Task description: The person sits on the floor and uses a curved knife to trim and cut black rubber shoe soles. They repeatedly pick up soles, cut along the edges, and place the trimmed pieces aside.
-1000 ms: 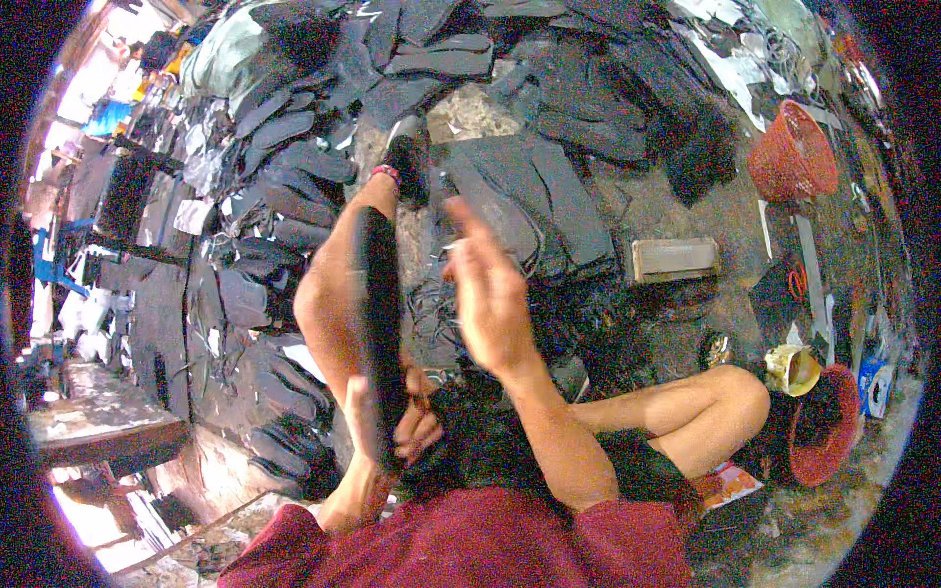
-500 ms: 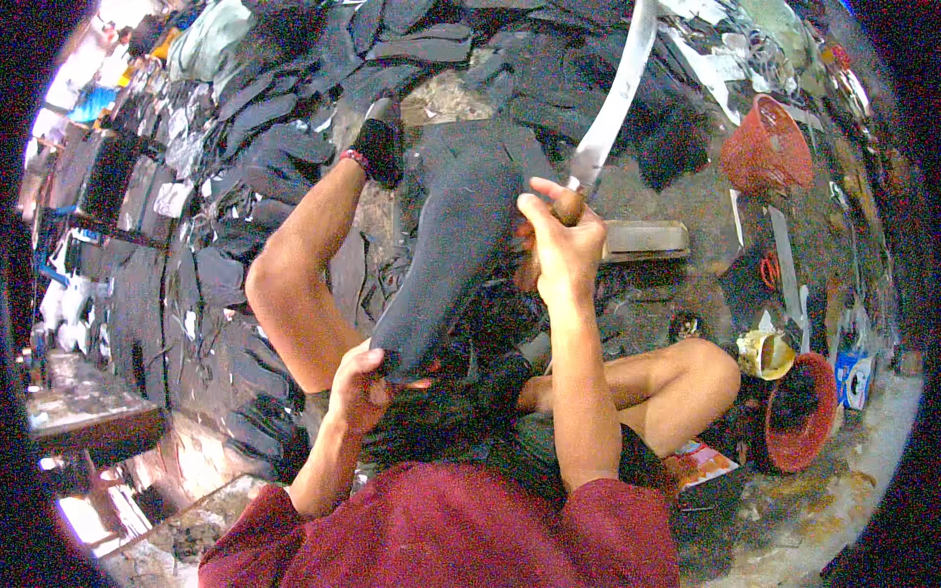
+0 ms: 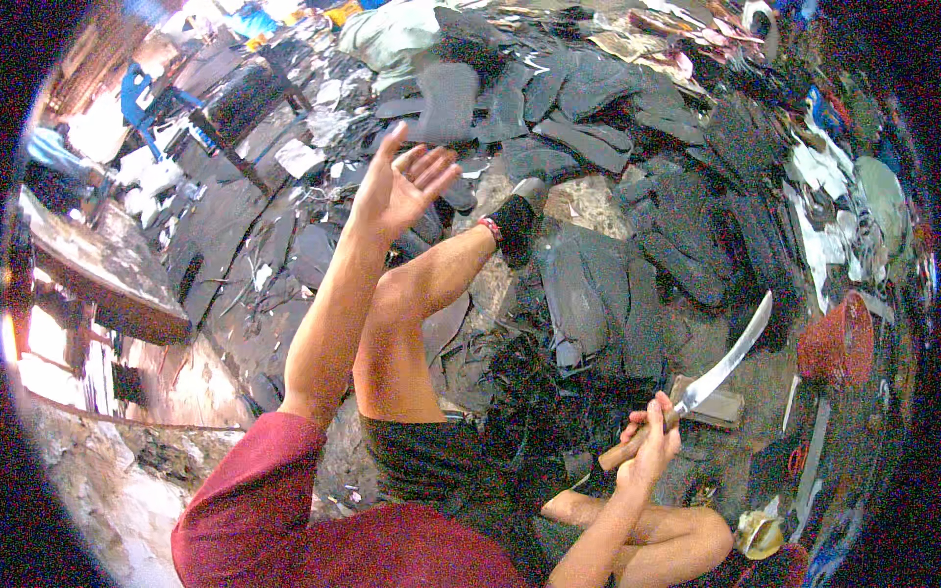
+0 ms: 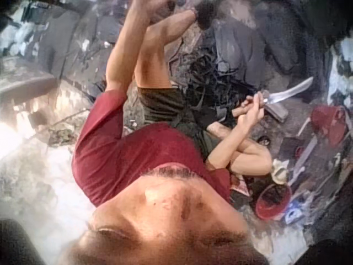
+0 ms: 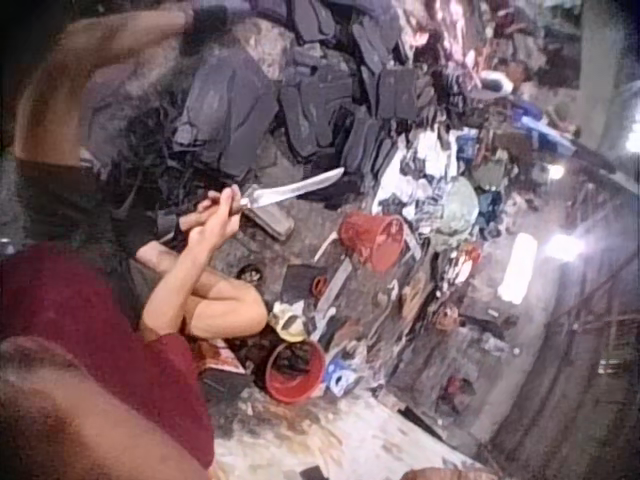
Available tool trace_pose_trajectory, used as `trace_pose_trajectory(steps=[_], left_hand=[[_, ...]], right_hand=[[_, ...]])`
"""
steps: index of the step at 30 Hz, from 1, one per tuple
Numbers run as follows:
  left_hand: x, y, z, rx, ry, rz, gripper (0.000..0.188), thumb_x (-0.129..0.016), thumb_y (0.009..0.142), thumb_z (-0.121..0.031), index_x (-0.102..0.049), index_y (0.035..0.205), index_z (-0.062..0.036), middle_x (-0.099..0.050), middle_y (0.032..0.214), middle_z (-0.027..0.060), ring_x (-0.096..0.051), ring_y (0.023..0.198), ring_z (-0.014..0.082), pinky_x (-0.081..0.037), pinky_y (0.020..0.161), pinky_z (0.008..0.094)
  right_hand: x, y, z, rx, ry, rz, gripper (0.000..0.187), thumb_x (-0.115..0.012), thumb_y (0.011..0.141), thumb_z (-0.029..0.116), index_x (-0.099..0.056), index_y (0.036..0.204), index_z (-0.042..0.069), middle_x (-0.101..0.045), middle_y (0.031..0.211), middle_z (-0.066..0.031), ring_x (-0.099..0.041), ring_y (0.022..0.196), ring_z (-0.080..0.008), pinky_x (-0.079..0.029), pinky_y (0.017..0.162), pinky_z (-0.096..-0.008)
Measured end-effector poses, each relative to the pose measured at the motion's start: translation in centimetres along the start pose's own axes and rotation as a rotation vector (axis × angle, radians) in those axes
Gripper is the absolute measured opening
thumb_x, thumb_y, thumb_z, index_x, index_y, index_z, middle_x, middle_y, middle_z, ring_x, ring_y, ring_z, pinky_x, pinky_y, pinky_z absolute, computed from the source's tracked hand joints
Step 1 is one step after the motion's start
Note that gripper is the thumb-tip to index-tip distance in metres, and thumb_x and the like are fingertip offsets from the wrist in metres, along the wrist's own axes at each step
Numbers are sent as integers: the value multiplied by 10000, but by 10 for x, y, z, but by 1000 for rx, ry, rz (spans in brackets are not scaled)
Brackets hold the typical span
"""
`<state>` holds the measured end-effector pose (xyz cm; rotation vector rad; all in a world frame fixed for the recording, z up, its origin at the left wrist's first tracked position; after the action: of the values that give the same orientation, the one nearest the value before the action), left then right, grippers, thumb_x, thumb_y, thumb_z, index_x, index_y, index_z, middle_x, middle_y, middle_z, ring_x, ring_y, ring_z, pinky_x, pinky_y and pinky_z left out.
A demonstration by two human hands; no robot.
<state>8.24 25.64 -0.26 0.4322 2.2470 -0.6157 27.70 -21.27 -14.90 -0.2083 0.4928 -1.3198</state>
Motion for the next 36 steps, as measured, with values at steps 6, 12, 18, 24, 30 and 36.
trace_pose_trajectory(steps=[6,12,18,24,30,36], left_hand=[[-17,13,126,34,395,46,639,-753,857,-164,-460,1411,-40,-607,1246,119,-585,1111,264,-514,897,406],[101,49,310,110,1105,-503,1105,-878,605,-447,-355,1489,-40,-444,1477,197,-431,1358,355,-380,1116,453],[95,34,360,320,1468,-354,1218,-897,542,-492,-323,1457,72,-588,1307,249,-565,1229,370,-458,1044,428],[18,-45,284,-11,901,119,1007,-910,612,-180,-394,1463,-26,-574,1230,164,-597,1089,254,-498,940,367],[-35,-173,201,-411,1194,218,807,-897,679,-321,-546,1356,-58,-540,1301,146,-535,1193,285,-448,1008,390],[-23,-142,173,48,585,469,669,-800,794,-243,-527,1350,10,-605,1282,128,-551,1200,233,-405,1062,377]], right_hand=[[32,-4,4,10,-8,-135,303,-678,937,193,-618,1219,99,-609,705,-41,-517,470,-117,-415,405,-253],[7,-3,0,-36,-4,-85,299,-656,944,157,-593,1213,44,-603,691,-51,-517,488,-124,-433,444,-264],[5,-8,-20,-74,-65,-10,294,-653,948,135,-575,1214,37,-619,730,-54,-545,523,-116,-457,466,-259],[-3,-11,-11,55,-106,38,352,-704,913,134,-583,1225,28,-659,813,-46,-559,582,-81,-453,489,-224],[-65,-39,23,262,-332,357,411,-853,765,82,-662,1124,25,-693,993,-44,-619,796,-74,-510,741,-247],[-52,-55,59,206,-72,434,316,-785,811,53,-678,1103,-8,-707,939,-46,-638,829,-116,-513,789,-264]])
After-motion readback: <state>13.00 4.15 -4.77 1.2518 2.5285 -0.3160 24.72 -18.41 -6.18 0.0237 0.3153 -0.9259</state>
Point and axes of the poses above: each hand's wrist, its own y-axis towards the middle knuckle, its own x-axis out of the back of the hand, z = x × y, the point moved 9 cm from there along y, towards the middle knuckle
